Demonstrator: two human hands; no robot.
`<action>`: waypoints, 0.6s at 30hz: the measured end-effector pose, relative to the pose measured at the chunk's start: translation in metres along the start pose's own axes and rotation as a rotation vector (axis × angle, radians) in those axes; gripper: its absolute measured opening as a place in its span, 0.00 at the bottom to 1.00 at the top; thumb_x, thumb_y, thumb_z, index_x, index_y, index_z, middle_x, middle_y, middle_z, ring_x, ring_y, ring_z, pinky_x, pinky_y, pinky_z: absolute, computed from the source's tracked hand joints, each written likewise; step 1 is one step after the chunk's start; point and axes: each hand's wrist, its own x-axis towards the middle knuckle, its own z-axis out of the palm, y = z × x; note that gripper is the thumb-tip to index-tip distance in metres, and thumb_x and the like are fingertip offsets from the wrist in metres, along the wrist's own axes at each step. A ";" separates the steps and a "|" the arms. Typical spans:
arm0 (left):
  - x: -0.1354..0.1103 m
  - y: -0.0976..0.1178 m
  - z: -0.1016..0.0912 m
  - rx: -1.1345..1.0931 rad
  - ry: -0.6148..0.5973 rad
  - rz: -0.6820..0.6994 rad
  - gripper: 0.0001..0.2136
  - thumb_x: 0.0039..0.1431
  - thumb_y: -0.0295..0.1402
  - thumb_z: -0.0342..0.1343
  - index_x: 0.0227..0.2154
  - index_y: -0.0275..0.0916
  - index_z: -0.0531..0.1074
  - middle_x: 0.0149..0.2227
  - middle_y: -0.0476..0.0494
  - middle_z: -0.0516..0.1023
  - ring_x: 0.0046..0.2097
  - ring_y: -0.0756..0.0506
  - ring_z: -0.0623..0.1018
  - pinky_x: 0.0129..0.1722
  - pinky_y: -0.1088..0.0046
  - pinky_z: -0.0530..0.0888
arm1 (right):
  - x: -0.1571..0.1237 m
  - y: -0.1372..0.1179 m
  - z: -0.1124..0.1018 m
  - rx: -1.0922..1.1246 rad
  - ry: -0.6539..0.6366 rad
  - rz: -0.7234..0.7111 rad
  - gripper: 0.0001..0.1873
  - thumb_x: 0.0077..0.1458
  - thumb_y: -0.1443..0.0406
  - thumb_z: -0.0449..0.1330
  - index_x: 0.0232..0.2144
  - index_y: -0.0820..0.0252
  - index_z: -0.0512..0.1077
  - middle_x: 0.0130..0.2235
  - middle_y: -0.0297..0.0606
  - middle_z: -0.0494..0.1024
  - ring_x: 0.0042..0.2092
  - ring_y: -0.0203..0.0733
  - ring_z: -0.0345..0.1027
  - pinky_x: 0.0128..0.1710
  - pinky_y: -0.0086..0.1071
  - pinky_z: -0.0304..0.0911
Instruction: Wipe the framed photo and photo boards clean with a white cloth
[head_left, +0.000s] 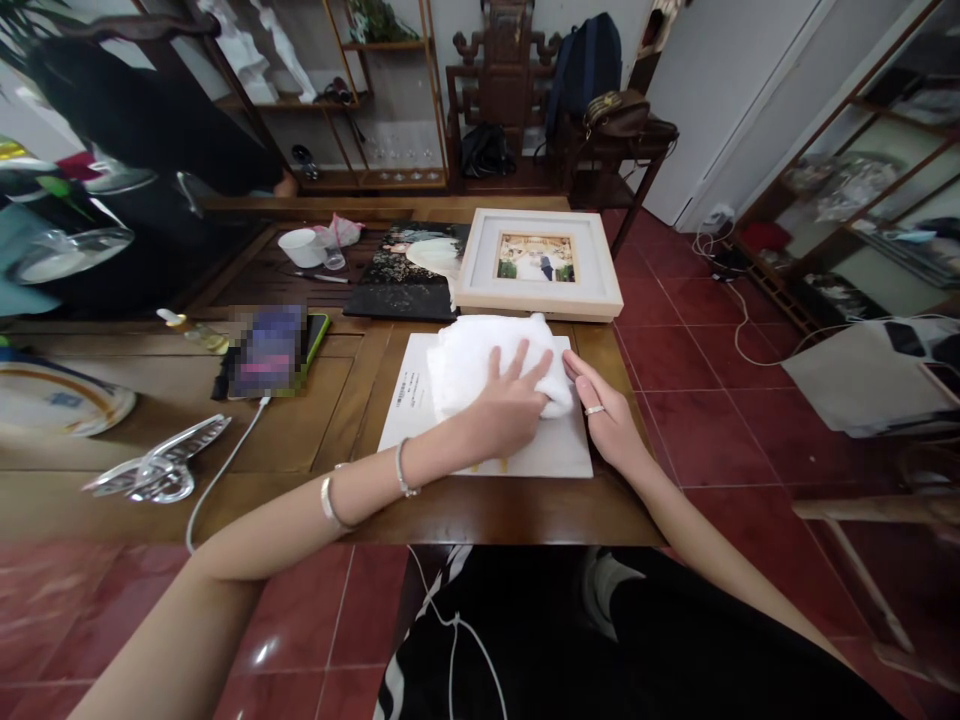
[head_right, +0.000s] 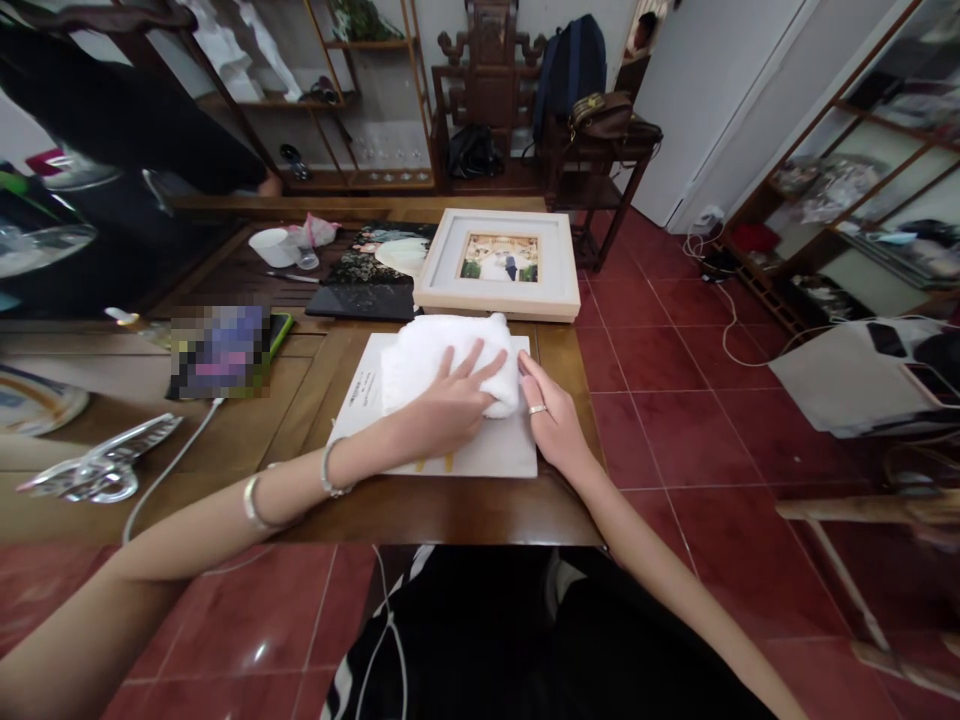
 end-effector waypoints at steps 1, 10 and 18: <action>0.001 0.008 0.001 0.033 0.019 0.011 0.15 0.56 0.21 0.49 0.42 0.33 0.78 0.68 0.32 0.51 0.67 0.22 0.50 0.59 0.34 0.56 | 0.000 -0.001 0.000 0.012 0.012 0.007 0.27 0.65 0.52 0.46 0.61 0.55 0.63 0.63 0.39 0.66 0.64 0.46 0.58 0.65 0.44 0.52; -0.068 0.066 -0.003 0.198 0.089 0.208 0.10 0.57 0.32 0.55 0.38 0.38 0.80 0.65 0.33 0.60 0.62 0.23 0.62 0.54 0.41 0.68 | 0.001 -0.004 0.001 -0.118 -0.017 -0.095 0.25 0.65 0.54 0.47 0.59 0.55 0.66 0.63 0.41 0.66 0.64 0.46 0.58 0.66 0.47 0.52; -0.096 0.026 -0.026 0.030 -0.037 0.145 0.09 0.51 0.26 0.57 0.35 0.35 0.79 0.64 0.33 0.62 0.62 0.32 0.66 0.53 0.59 0.72 | 0.000 0.002 0.005 -0.339 -0.144 -0.238 0.25 0.64 0.58 0.48 0.58 0.65 0.66 0.62 0.50 0.66 0.66 0.48 0.53 0.66 0.49 0.52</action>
